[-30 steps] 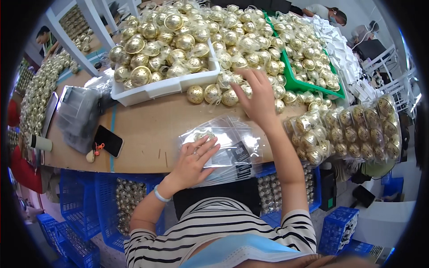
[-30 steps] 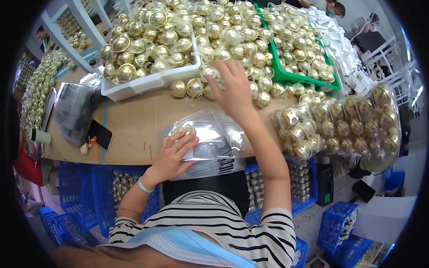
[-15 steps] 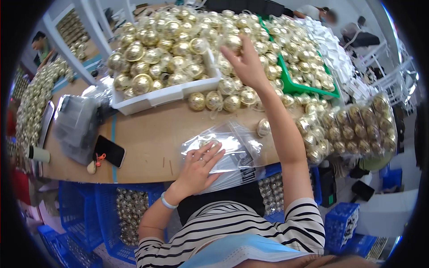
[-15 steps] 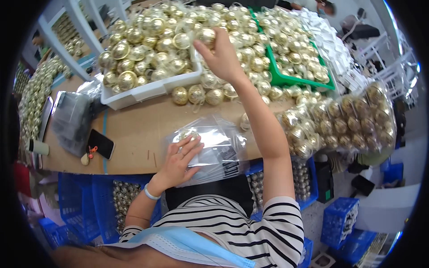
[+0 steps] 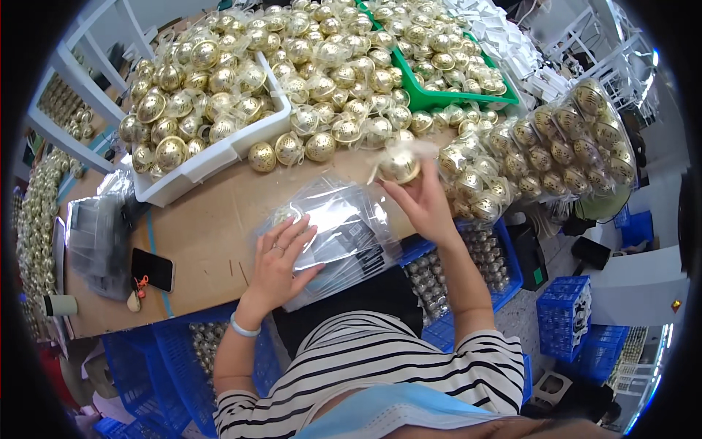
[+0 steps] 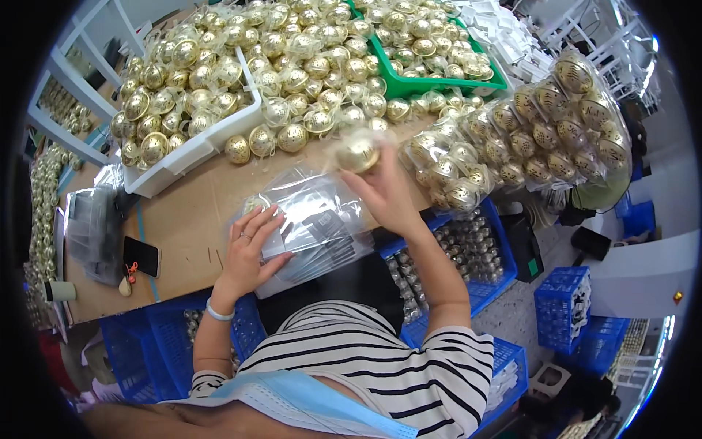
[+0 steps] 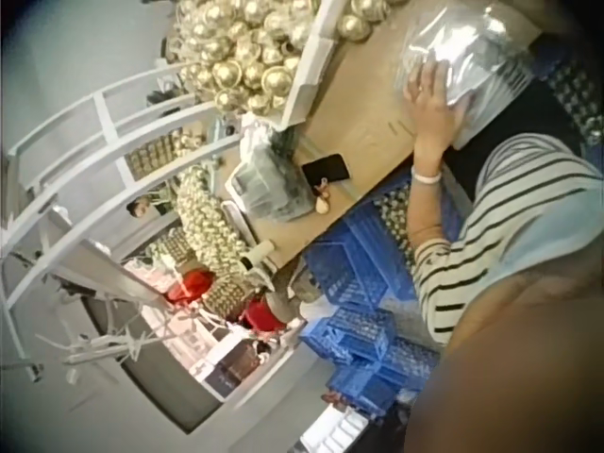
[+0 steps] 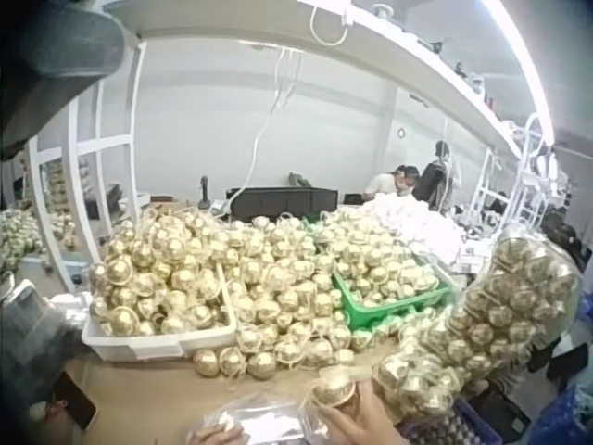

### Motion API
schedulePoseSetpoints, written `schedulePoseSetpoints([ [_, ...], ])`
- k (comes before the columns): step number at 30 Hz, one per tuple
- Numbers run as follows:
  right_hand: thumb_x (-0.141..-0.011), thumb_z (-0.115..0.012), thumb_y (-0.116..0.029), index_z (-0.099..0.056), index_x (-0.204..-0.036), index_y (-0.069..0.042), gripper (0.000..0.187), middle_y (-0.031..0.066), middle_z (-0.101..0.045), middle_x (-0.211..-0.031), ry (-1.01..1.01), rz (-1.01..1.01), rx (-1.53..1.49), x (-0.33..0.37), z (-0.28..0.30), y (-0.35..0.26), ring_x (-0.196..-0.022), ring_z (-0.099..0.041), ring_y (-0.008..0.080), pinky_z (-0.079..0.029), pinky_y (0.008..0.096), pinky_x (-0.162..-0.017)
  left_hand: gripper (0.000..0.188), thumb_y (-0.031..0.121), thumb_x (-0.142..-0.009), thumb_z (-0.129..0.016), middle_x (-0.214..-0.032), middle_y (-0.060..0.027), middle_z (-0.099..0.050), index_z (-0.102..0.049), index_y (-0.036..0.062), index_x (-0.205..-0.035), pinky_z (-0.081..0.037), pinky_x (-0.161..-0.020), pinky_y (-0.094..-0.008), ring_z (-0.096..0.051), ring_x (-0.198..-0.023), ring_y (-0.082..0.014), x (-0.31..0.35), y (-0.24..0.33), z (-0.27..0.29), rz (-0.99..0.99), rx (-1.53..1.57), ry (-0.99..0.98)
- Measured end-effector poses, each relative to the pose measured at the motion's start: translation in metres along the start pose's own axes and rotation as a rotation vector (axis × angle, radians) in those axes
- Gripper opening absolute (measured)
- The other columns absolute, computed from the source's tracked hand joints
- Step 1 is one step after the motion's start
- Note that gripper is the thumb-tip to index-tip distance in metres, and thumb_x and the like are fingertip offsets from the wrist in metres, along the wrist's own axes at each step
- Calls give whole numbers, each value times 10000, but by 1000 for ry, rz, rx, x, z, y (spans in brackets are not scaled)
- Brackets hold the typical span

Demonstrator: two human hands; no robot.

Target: Packing gold Christmas ornaments into clear plastic bags.

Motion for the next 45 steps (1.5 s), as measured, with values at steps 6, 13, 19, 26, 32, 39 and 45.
schedulePoseSetpoints([
  [6,-795,-847,-171,-585,-1236,10,544,133,-602,-1166,177,88,1105,65,40,30,-1200,-568,276,-463,381,-980,710,292,-747,-840,-1431,-95,-569,-581,86,-1375,-381,-1067,-439,-501,-1309,-325,2,-5,2,-14,65,83],
  [13,-716,-926,-274,-627,-1238,5,662,144,-708,-1077,-583,-367,437,14,-29,65,-1001,-683,221,-535,335,-905,766,272,-716,-866,-1445,-108,-571,-575,48,-1388,-370,-1129,-420,-483,-1343,-345,11,-14,0,-34,141,70],
  [19,-779,-874,-138,-576,-1285,19,608,127,-721,-1039,-679,-278,229,3,-70,78,-956,-706,180,-589,322,-847,779,267,-714,-856,-1493,-60,-534,-572,146,-1429,-364,-1101,-411,-481,-1334,-312,9,-8,-2,-46,121,47],
  [26,-830,-814,-59,-609,-1298,15,516,119,-724,-1121,-601,-345,80,4,-97,97,-1026,-688,149,-578,301,-901,714,200,-715,-869,-1494,-93,-529,-629,124,-1384,-363,-1138,-419,-441,-1377,-337,7,-2,-5,-19,42,-6],
  [32,-935,-739,-174,-627,-1235,2,366,125,-703,-1107,-398,-823,240,21,37,74,-950,-667,120,-555,243,-752,705,172,-710,-865,-1489,-95,-538,-636,111,-1374,-359,-1138,-419,-444,-1379,-334,6,-1,2,31,50,-26],
  [39,-890,-773,-277,-445,-1275,81,620,301,-512,-1187,432,-57,1192,-14,37,59,-1155,-506,450,-416,443,-1013,734,143,-754,-831,-1539,-108,-471,-566,115,-1438,-348,-1138,-455,-391,-1403,-369,0,16,3,71,-16,-88],
  [45,-824,-820,-208,-466,-1308,33,646,222,-516,-1127,280,127,1159,20,35,35,-1105,-541,379,-471,409,-948,801,184,-783,-802,-1549,-93,-427,-469,143,-1511,-352,-1112,-465,-379,-1400,-350,1,13,-1,108,-77,-118],
])
Point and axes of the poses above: each hand's wrist, its own x-axis away from the middle knuckle, its own z-axis out of the back of the hand, y = z × x, the point moved 6 cm from there along -x, towards the middle knuckle
